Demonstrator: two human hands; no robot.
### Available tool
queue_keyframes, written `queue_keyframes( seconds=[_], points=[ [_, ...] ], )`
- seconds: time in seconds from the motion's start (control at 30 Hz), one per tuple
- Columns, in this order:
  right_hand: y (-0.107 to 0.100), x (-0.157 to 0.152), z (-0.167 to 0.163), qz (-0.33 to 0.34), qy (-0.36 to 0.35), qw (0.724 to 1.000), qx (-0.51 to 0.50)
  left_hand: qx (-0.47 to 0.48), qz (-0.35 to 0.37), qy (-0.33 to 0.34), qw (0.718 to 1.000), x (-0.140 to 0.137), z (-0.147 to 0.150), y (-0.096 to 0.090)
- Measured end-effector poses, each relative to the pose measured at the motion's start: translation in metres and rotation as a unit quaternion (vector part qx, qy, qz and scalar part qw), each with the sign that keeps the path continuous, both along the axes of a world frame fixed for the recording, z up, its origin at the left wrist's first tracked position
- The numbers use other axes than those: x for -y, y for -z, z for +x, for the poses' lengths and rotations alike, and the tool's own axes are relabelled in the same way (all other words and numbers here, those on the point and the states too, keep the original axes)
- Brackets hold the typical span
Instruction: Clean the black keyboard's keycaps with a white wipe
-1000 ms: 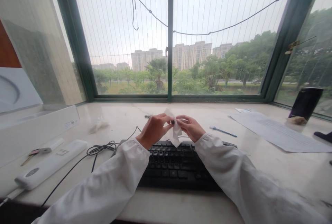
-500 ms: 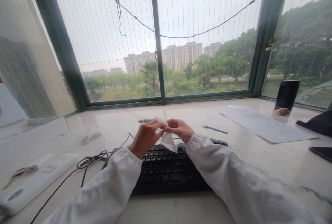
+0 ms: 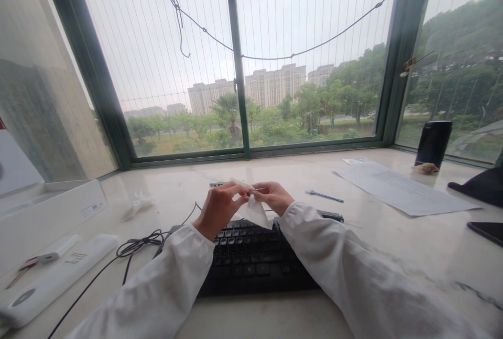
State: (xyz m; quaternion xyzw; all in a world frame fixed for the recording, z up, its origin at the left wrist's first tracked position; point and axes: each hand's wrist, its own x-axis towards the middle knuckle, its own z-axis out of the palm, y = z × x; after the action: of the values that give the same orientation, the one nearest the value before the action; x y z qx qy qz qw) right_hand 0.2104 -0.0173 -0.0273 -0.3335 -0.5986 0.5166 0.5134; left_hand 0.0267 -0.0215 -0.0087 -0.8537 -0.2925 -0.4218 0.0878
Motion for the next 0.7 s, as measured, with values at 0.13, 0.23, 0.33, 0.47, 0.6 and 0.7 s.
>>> queue_keyframes(
  seconds=[0.13,0.23,0.33,0.47,0.6,0.7],
  points=[
    [0.0015,-0.0016,0.0022,-0.053,0.01,0.999,0.005,-0.005,-0.012,0.023,1.0,0.0015,-0.0001,-0.0013],
    [0.0003,-0.0004,0.0046,-0.081,-0.003,0.997,0.01,-0.009,-0.014,0.059,0.998,0.0034,0.0004,-0.0025],
    [-0.0019,0.0019,0.0049,-0.09,0.011,0.996,0.026,-0.012,-0.01,0.072,0.997,0.0036,0.0009,-0.0021],
    [-0.0031,0.0047,0.0,-0.069,0.071,0.995,0.026,-0.017,-0.006,0.045,0.999,-0.0005,0.0006,0.0009],
    [-0.0015,0.0045,-0.0041,-0.064,0.092,0.994,0.02,-0.029,-0.015,0.032,0.999,-0.004,-0.0004,0.0027],
    [0.0009,0.0021,-0.0035,-0.056,0.1,0.993,0.026,-0.029,-0.021,0.03,0.999,-0.0037,-0.0007,0.0022]
  ],
)
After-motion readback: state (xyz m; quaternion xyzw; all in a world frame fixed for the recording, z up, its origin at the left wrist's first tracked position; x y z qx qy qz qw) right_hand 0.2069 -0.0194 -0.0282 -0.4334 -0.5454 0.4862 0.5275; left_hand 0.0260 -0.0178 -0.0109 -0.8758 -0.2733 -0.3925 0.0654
